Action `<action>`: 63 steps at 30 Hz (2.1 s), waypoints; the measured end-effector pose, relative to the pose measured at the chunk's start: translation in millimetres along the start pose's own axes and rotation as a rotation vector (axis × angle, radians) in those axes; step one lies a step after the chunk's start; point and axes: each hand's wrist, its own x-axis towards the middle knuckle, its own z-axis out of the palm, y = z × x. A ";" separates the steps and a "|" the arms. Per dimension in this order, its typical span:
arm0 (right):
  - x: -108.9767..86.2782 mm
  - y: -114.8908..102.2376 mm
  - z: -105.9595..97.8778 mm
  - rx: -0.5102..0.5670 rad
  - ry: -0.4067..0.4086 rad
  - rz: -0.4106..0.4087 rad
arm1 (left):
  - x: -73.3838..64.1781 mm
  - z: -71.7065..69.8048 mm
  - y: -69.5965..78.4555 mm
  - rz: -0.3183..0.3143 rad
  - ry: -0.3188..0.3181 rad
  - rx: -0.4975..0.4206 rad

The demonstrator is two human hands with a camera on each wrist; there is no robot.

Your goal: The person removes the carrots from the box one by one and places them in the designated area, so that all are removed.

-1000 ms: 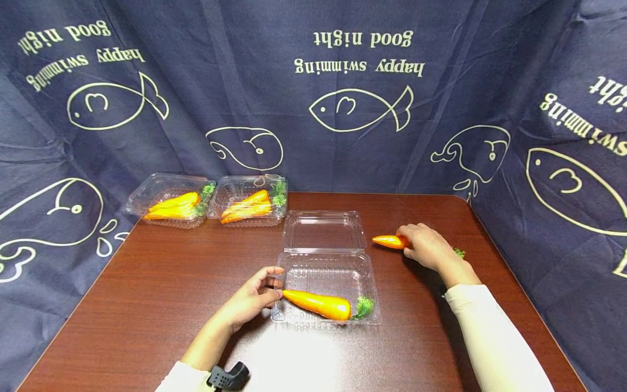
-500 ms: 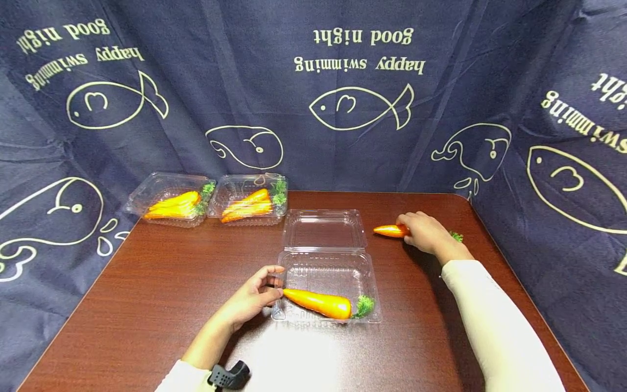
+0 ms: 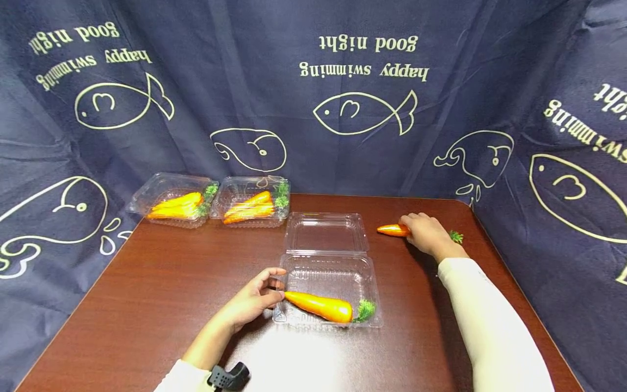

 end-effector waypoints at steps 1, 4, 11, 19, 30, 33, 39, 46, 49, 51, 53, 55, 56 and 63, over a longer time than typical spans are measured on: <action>0.8 0.3 0.0 -0.004 -0.001 0.007 | -0.1 0.3 -0.6 -0.002 -0.005 -0.004; 4.6 0.8 -0.9 -0.013 -0.006 0.016 | -0.3 1.5 -2.5 0.002 0.001 -0.007; 7.5 1.8 1.3 -0.001 -0.013 0.057 | -3.4 7.0 -3.3 0.033 0.050 0.001; 9.4 -4.1 -0.8 0.030 -0.066 0.155 | -1.4 6.3 0.5 0.052 0.063 -0.002; 17.0 -11.6 -11.1 0.048 -0.070 0.170 | 0.5 4.1 -1.4 0.048 0.073 0.048; 20.0 -15.7 -15.0 0.079 -0.030 0.144 | 0.3 3.8 -1.7 0.052 0.073 0.054; 28.1 -35.6 -28.9 0.185 0.077 0.064 | 0.0 2.2 -2.5 0.072 0.065 0.046; 38.5 -69.4 -41.9 0.250 0.068 0.013 | -1.5 -0.8 -2.3 0.071 0.006 0.042; 44.2 -86.4 -46.1 0.245 0.023 -0.036 | -2.2 -2.3 -1.6 0.070 -0.014 0.056; 47.7 -97.1 -48.9 0.236 -0.009 -0.065 | -2.6 -3.3 -0.9 0.070 -0.034 0.053; 50.7 -106.7 -51.4 0.229 -0.024 -0.087 | -2.8 -4.5 -1.1 0.061 -0.065 0.048; 53.0 -115.4 -53.2 0.229 -0.029 -0.114 | -3.3 -5.8 -1.3 0.041 -0.097 0.041; 53.8 -119.6 -53.7 0.228 -0.032 -0.128 | -3.6 -6.3 -1.6 0.032 -0.112 0.039; 57.8 -147.9 -54.8 0.239 -0.043 -0.264 | -3.8 -7.8 -4.0 0.018 -0.134 0.053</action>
